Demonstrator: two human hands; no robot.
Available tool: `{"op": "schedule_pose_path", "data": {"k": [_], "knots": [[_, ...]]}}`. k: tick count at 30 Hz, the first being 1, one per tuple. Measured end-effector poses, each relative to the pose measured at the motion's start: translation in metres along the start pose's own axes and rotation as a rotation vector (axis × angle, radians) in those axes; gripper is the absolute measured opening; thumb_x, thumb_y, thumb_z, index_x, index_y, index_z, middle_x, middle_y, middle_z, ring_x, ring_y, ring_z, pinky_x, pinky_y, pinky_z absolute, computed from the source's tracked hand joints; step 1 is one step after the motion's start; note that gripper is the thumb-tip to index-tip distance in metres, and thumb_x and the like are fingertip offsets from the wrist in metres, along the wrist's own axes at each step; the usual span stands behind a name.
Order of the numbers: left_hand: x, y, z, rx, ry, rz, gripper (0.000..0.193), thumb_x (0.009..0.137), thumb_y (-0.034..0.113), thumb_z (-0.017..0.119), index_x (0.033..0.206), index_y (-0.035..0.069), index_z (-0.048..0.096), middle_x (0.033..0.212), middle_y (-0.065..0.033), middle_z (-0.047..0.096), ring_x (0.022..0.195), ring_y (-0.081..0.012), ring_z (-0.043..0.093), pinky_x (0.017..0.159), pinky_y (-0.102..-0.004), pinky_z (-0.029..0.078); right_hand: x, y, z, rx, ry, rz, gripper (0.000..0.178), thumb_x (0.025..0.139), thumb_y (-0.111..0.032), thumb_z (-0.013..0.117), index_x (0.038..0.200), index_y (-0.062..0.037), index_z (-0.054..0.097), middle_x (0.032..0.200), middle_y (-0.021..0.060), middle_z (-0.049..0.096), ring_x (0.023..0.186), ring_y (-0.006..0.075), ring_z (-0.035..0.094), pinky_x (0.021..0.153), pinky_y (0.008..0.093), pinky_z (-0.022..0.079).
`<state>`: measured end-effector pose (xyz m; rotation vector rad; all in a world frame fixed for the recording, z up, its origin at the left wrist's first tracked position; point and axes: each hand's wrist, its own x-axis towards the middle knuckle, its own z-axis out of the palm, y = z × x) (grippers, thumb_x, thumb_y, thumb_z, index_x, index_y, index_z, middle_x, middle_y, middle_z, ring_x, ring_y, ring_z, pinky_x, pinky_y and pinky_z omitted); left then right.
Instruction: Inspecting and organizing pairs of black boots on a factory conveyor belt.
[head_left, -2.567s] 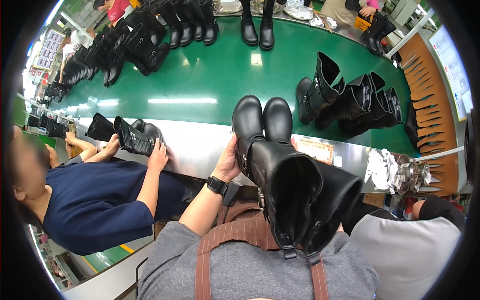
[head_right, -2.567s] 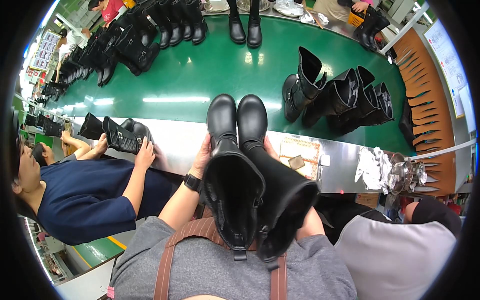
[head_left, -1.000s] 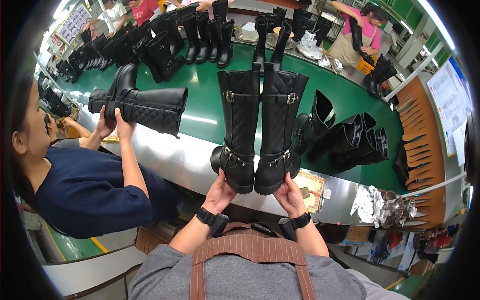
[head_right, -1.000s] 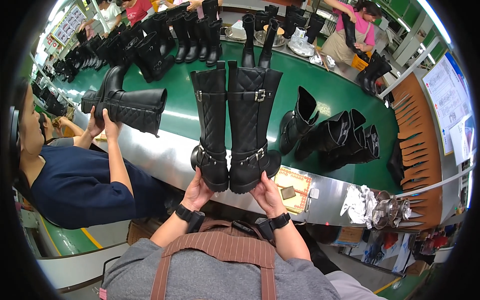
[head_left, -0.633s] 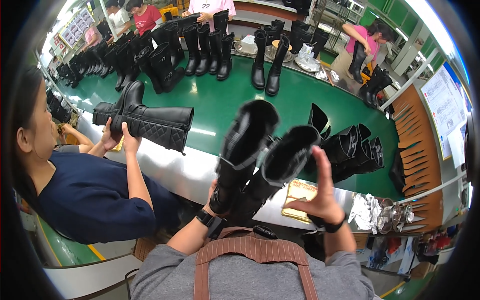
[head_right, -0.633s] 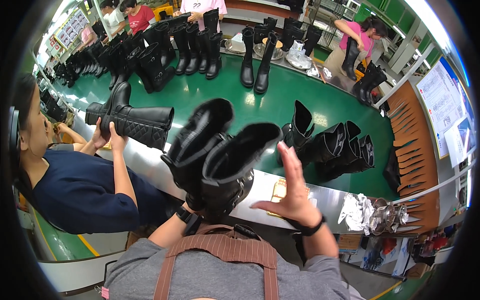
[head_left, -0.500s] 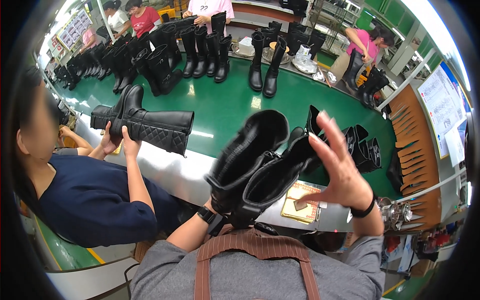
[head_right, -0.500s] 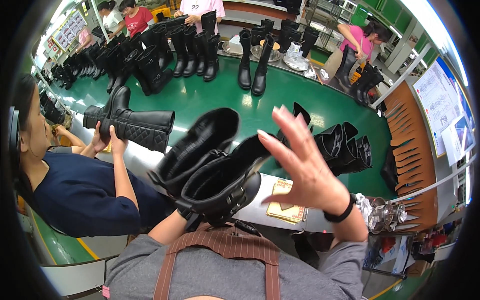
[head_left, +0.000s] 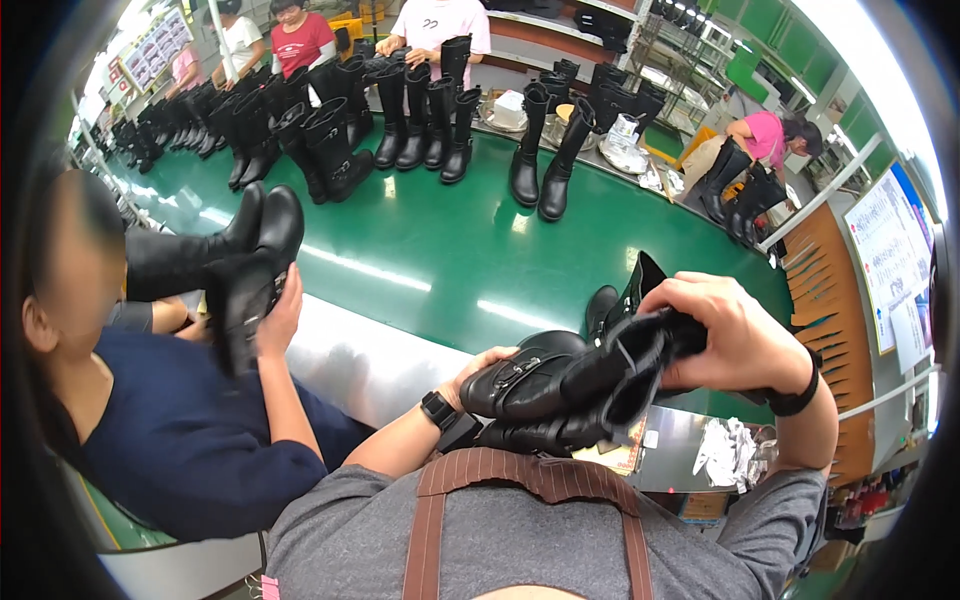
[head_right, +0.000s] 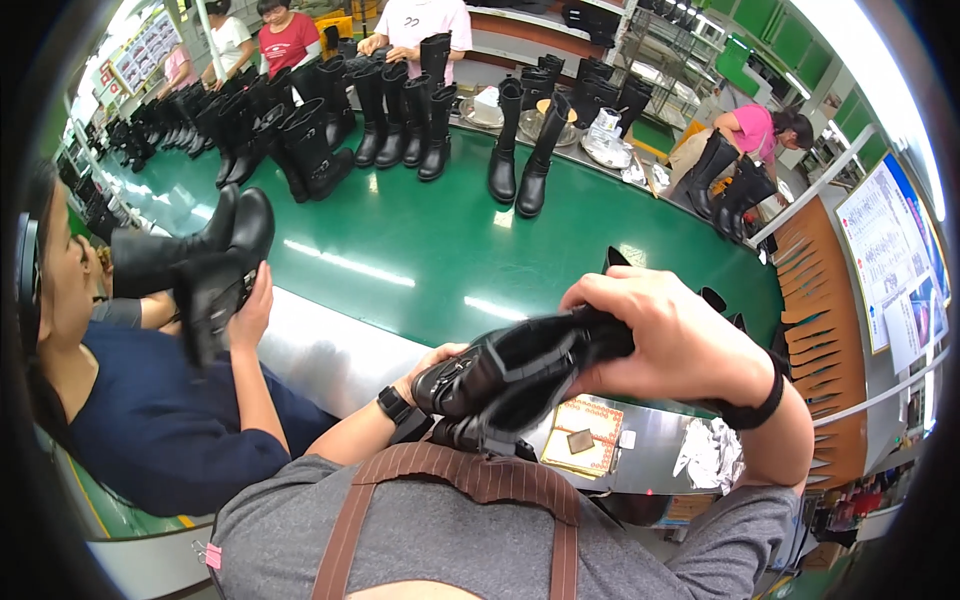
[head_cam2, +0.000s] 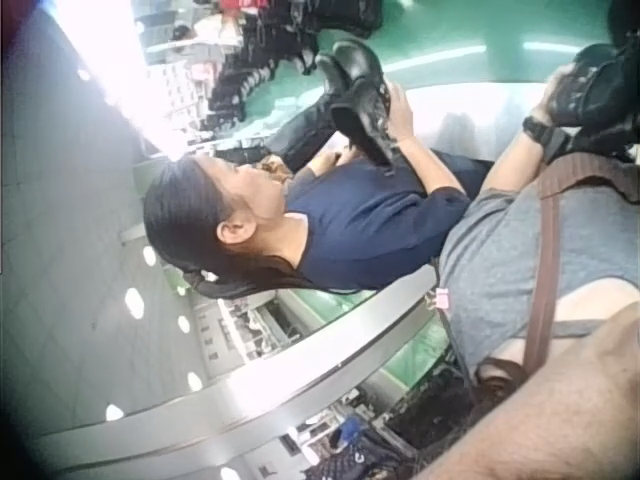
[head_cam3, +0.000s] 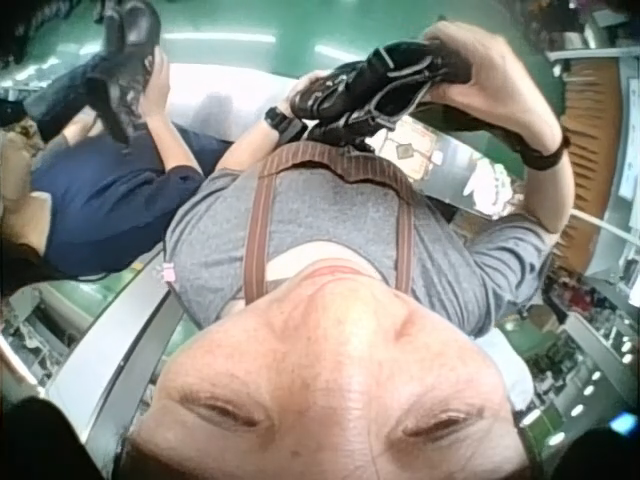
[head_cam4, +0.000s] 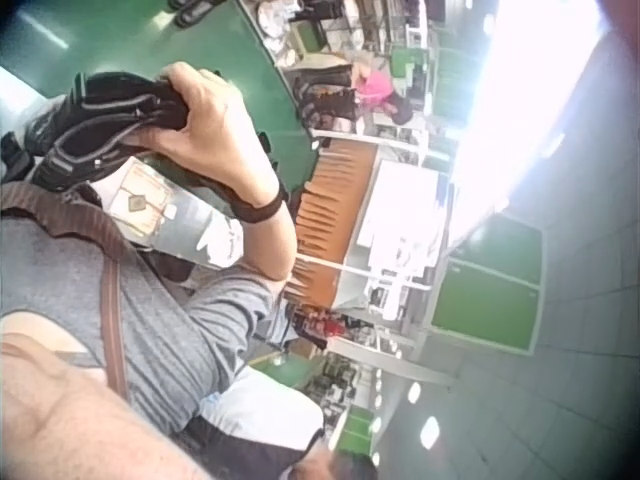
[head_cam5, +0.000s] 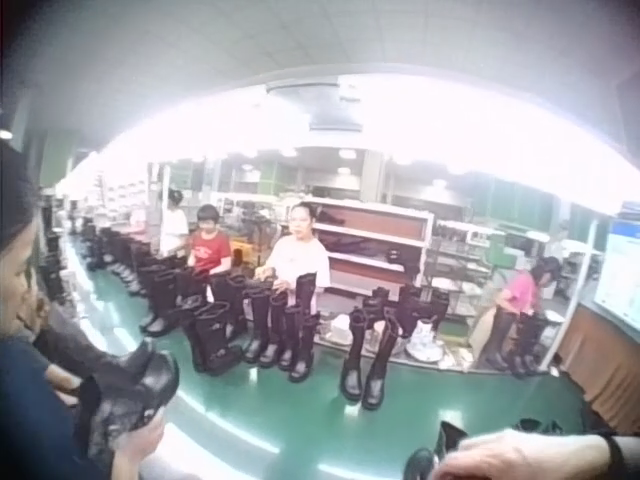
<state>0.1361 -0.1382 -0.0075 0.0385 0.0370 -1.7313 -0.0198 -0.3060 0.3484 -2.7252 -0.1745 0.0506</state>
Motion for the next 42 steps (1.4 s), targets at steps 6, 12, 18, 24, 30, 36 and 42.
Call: {"op": "schedule_pose_path", "data": {"k": [6, 12, 18, 24, 30, 36, 42], "knots": [[0.036, 0.049, -0.026, 0.067, -0.117, 0.086, 0.066, 0.101, 0.058, 0.028, 0.150, 0.014, 0.033, 0.149, -0.0147, 0.041, 0.135, -0.0295, 0.044, 0.114, -0.0470, 0.034, 0.050, 0.090, -0.044, 0.077, 0.389, 0.137, 0.030, 0.075, -0.016, 0.079, 0.095, 0.0024, 0.067, 0.078, 0.0105, 0.068, 0.072, 0.0111, 0.062, 0.071, 0.0290, 0.050], [-0.002, 0.086, -0.144, 0.229, 0.723, 0.212, 0.052, 0.097, 0.044, 0.050, 0.130, 0.004, 0.051, 0.122, -0.0198, 0.058, 0.111, -0.0329, 0.057, 0.093, -0.0423, 0.048, 0.100, 0.247, -0.084, -0.095, 0.562, 0.578, 0.046, 0.078, -0.037, 0.077, 0.095, 0.0045, 0.067, 0.080, 0.0131, 0.069, 0.075, 0.0203, 0.066, 0.075, 0.0331, 0.051], [-0.039, 0.081, -0.212, 0.050, 0.909, 0.380, 0.046, 0.100, 0.039, 0.042, 0.116, 0.000, 0.061, 0.097, -0.0159, 0.069, 0.089, -0.0293, 0.067, 0.080, -0.0388, 0.052, 0.186, 0.434, -0.044, -0.278, 0.588, 0.871, 0.052, 0.076, -0.042, 0.076, 0.104, 0.0013, 0.068, 0.103, 0.0221, 0.069, 0.101, 0.0353, 0.066, 0.090, 0.0414, 0.051], [-0.022, 0.079, -0.190, 0.280, 1.055, 0.322, 0.048, 0.101, 0.038, 0.041, 0.113, -0.004, 0.059, 0.087, -0.0186, 0.069, 0.080, -0.0294, 0.070, 0.071, -0.0356, 0.055, 0.244, 0.586, 0.038, -0.251, 0.540, 1.147, 0.051, 0.078, -0.034, 0.073, 0.111, 0.0037, 0.066, 0.114, 0.0258, 0.066, 0.111, 0.0373, 0.063, 0.097, 0.0437, 0.048], [-0.022, 0.080, -0.179, 0.310, 1.110, 0.312, 0.048, 0.102, 0.036, 0.039, 0.110, -0.008, 0.058, 0.080, -0.0224, 0.068, 0.071, -0.0319, 0.070, 0.065, -0.0364, 0.057, 0.267, 0.659, 0.070, -0.227, 0.538, 1.183, 0.078, 0.081, -0.044, 0.059, 0.141, 0.0015, 0.039, 0.131, 0.0287, 0.056, 0.126, 0.0412, 0.052, 0.105, 0.0460, 0.041], [-0.019, 0.080, -0.184, 0.330, 1.141, 0.287, 0.049, 0.102, 0.036, 0.039, 0.111, -0.008, 0.058, 0.078, -0.0229, 0.068, 0.073, -0.0335, 0.070, 0.065, -0.0378, 0.058, 0.242, 0.654, 0.051, -0.136, 0.472, 1.130, 0.114, 0.067, -0.073, 0.067, 0.152, -0.0080, 0.027, 0.147, 0.0312, 0.037, 0.140, 0.0406, 0.034, 0.114, 0.0464, 0.031], [-0.023, 0.080, -0.198, 0.336, 1.084, 0.280, 0.049, 0.099, 0.040, 0.042, 0.114, -0.003, 0.058, 0.083, -0.0194, 0.069, 0.076, -0.0318, 0.070, 0.068, -0.0382, 0.058, 0.163, 0.565, 0.008, -0.226, 0.255, 0.963, 0.075, 0.080, -0.052, 0.071, 0.138, -0.0083, 0.051, 0.129, 0.0200, 0.060, 0.122, 0.0316, 0.057, 0.103, 0.0381, 0.044]]}}
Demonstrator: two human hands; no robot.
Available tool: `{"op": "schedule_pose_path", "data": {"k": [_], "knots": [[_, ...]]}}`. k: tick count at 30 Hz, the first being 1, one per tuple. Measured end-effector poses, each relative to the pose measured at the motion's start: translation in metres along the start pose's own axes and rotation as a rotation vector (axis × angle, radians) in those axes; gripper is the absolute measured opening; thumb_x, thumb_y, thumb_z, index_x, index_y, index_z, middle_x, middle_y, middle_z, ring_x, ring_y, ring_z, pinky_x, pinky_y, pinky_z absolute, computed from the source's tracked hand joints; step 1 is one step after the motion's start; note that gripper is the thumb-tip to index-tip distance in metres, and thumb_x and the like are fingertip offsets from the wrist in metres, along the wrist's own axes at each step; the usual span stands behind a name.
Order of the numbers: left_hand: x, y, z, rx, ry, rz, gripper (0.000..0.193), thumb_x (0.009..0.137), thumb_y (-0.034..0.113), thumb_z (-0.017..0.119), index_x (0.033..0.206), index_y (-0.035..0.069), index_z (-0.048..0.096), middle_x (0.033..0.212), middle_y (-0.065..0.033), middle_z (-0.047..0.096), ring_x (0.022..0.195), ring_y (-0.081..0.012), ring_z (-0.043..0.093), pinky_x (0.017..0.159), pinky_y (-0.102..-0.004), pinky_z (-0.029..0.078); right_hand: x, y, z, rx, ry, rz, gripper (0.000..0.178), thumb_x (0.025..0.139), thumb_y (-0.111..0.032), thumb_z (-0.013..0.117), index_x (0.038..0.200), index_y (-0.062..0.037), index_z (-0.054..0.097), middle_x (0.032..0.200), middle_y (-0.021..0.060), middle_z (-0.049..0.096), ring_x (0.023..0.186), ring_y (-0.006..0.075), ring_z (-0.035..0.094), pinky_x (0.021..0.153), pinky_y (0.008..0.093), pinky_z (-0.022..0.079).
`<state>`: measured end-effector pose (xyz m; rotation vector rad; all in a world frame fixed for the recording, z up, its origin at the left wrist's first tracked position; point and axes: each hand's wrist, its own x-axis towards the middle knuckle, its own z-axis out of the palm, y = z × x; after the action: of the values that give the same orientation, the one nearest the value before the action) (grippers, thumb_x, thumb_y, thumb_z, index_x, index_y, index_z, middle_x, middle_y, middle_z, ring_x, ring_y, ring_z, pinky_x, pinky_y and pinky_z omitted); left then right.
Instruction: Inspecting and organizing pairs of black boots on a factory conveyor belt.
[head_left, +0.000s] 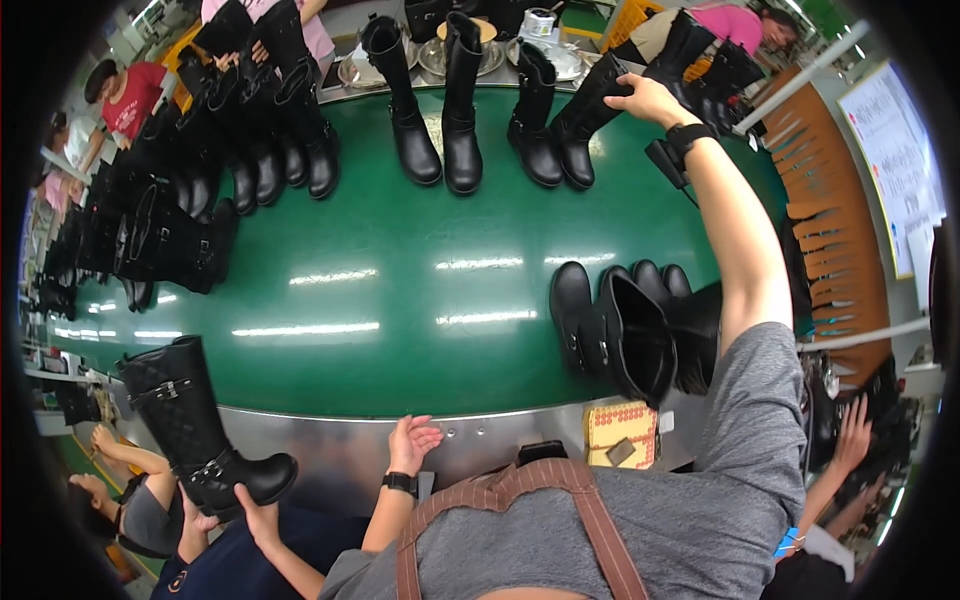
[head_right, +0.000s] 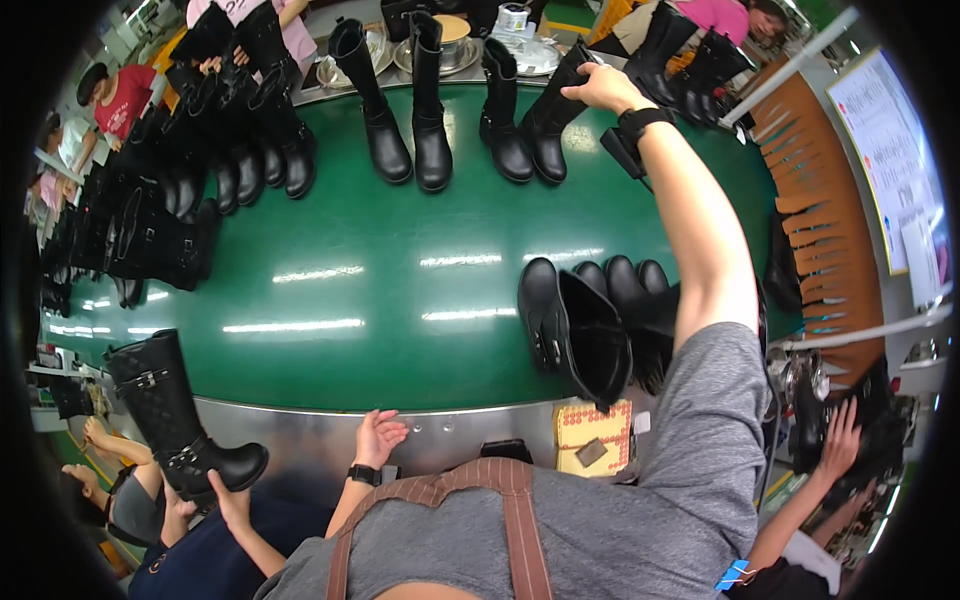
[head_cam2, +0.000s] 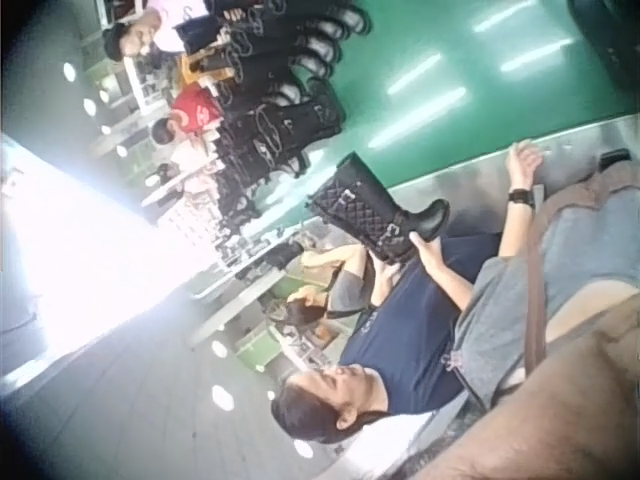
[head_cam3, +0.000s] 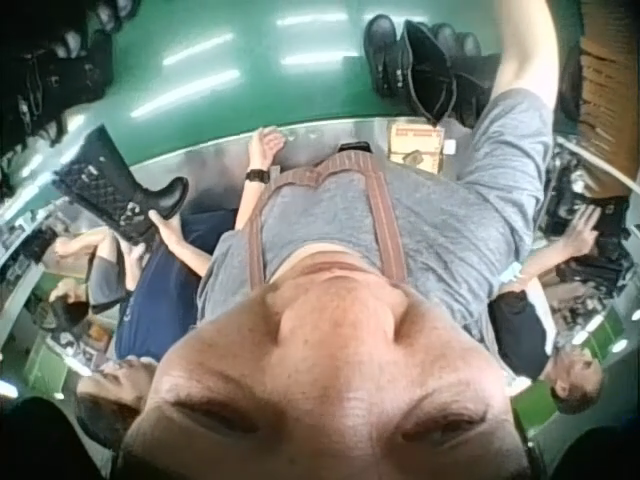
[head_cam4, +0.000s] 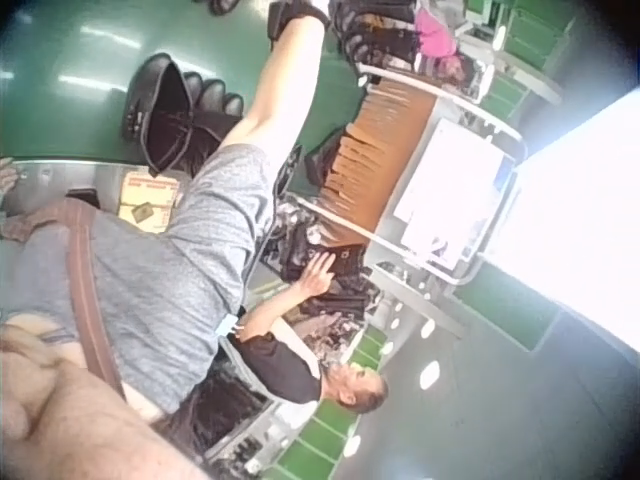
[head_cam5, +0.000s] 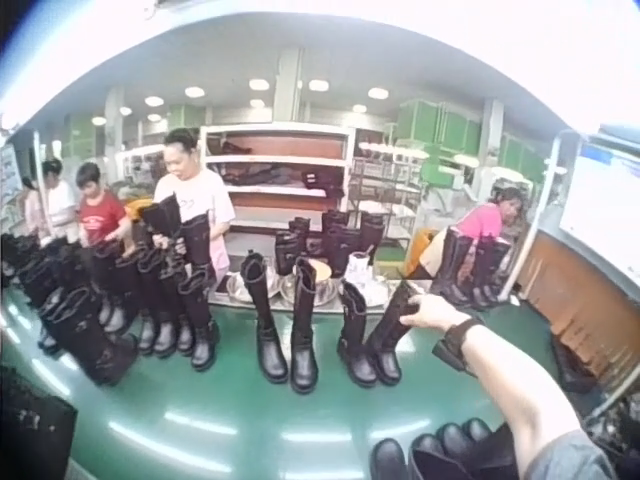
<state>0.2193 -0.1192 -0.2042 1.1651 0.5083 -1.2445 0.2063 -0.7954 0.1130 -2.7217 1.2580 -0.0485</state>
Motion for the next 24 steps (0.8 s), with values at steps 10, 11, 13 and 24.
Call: {"op": "schedule_pose_path", "data": {"k": [10, 11, 13, 24], "knots": [[0.023, 0.002, -0.006, 0.041, 0.053, 0.025, 0.047, 0.096, 0.038, 0.041, 0.116, -0.001, 0.058, 0.096, -0.0178, 0.067, 0.087, -0.0315, 0.068, 0.074, -0.0382, 0.058, -0.295, 0.028, -0.142, 0.476, 0.131, -0.274, 0.046, 0.092, -0.038, 0.065, 0.127, -0.0083, 0.059, 0.097, 0.0046, 0.070, 0.090, 0.0123, 0.064, 0.077, 0.0281, 0.051], [0.024, 0.001, -0.007, 0.053, 0.037, 0.054, 0.047, 0.096, 0.038, 0.041, 0.116, -0.001, 0.058, 0.096, -0.0181, 0.067, 0.088, -0.0314, 0.068, 0.075, -0.0383, 0.058, -0.328, 0.030, -0.136, 0.546, 0.217, -0.300, 0.044, 0.092, -0.034, 0.067, 0.127, -0.0088, 0.059, 0.093, 0.0015, 0.068, 0.084, 0.0080, 0.061, 0.071, 0.0245, 0.049], [0.026, -0.004, -0.009, 0.049, 0.026, 0.102, 0.044, 0.098, 0.035, 0.042, 0.117, -0.002, 0.056, 0.101, -0.0180, 0.065, 0.093, -0.0308, 0.067, 0.081, -0.0395, 0.056, -0.390, 0.031, -0.111, 0.630, 0.224, -0.269, 0.047, 0.088, -0.030, 0.073, 0.127, -0.0090, 0.058, 0.092, 0.0016, 0.068, 0.079, 0.0079, 0.060, 0.071, 0.0248, 0.049], [0.010, -0.060, -0.021, 0.031, -0.028, 0.194, 0.037, 0.096, 0.029, 0.044, 0.116, -0.001, 0.051, 0.107, -0.0163, 0.060, 0.097, -0.0306, 0.062, 0.081, -0.0403, 0.054, -0.482, 0.003, 0.002, 0.216, 0.013, -0.165, 0.098, 0.069, -0.041, 0.083, 0.151, -0.0351, 0.029, 0.113, 0.0214, 0.056, 0.104, 0.0382, 0.058, 0.090, 0.0472, 0.050]]}}
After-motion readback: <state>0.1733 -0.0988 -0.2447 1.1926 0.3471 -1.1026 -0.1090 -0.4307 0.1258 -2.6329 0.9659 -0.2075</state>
